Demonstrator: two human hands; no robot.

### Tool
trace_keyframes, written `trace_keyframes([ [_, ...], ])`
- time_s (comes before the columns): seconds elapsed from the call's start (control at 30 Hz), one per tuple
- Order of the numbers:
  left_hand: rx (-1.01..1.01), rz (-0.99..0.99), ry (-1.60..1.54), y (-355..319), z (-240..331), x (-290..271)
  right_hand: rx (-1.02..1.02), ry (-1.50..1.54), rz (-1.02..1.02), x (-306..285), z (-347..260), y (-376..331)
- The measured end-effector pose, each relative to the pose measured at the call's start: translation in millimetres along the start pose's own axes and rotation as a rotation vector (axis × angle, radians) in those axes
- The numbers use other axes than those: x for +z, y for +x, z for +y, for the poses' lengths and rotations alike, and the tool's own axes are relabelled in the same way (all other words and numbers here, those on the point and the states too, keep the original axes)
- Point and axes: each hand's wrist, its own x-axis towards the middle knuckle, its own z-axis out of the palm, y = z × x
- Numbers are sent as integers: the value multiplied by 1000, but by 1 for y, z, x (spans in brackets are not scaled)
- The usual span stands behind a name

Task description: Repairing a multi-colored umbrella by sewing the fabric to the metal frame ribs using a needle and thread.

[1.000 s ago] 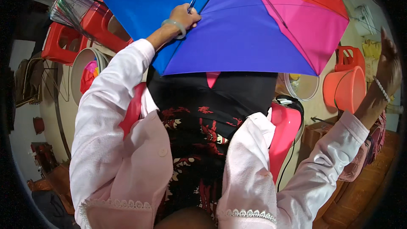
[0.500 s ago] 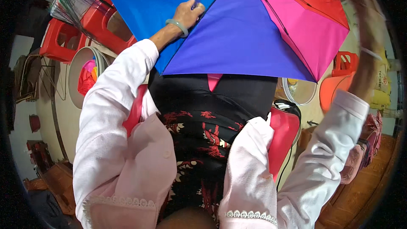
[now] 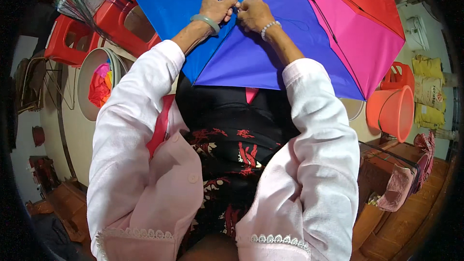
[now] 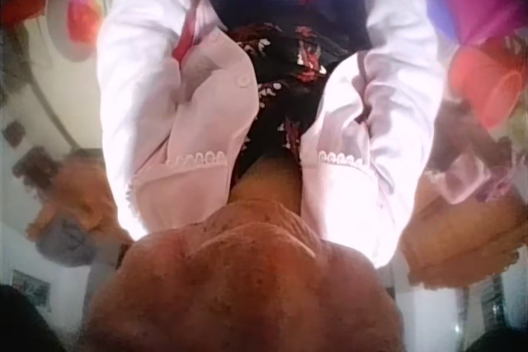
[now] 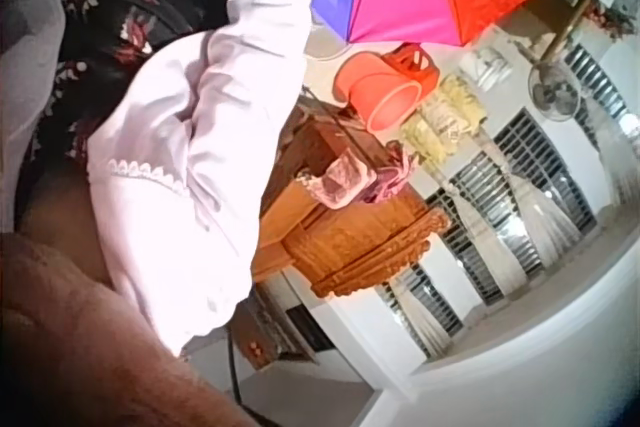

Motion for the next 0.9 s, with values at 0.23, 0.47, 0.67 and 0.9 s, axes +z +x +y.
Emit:
trace_keyframes([
  [0.23, 138, -30, 532, 17, -14, -8, 287, 959, -37, -64, 67, 28],
  [0.47, 151, -125, 730, 15, -14, -8, 358, 989, 910, -251, 194, -34],
  [0.67, 66, -160, 656, 13, -9, -10, 251, 477, 366, -177, 97, -38],
  [0.9, 72, -198, 652, 8, 3, 4, -314, -397, 30, -38, 20, -14],
])
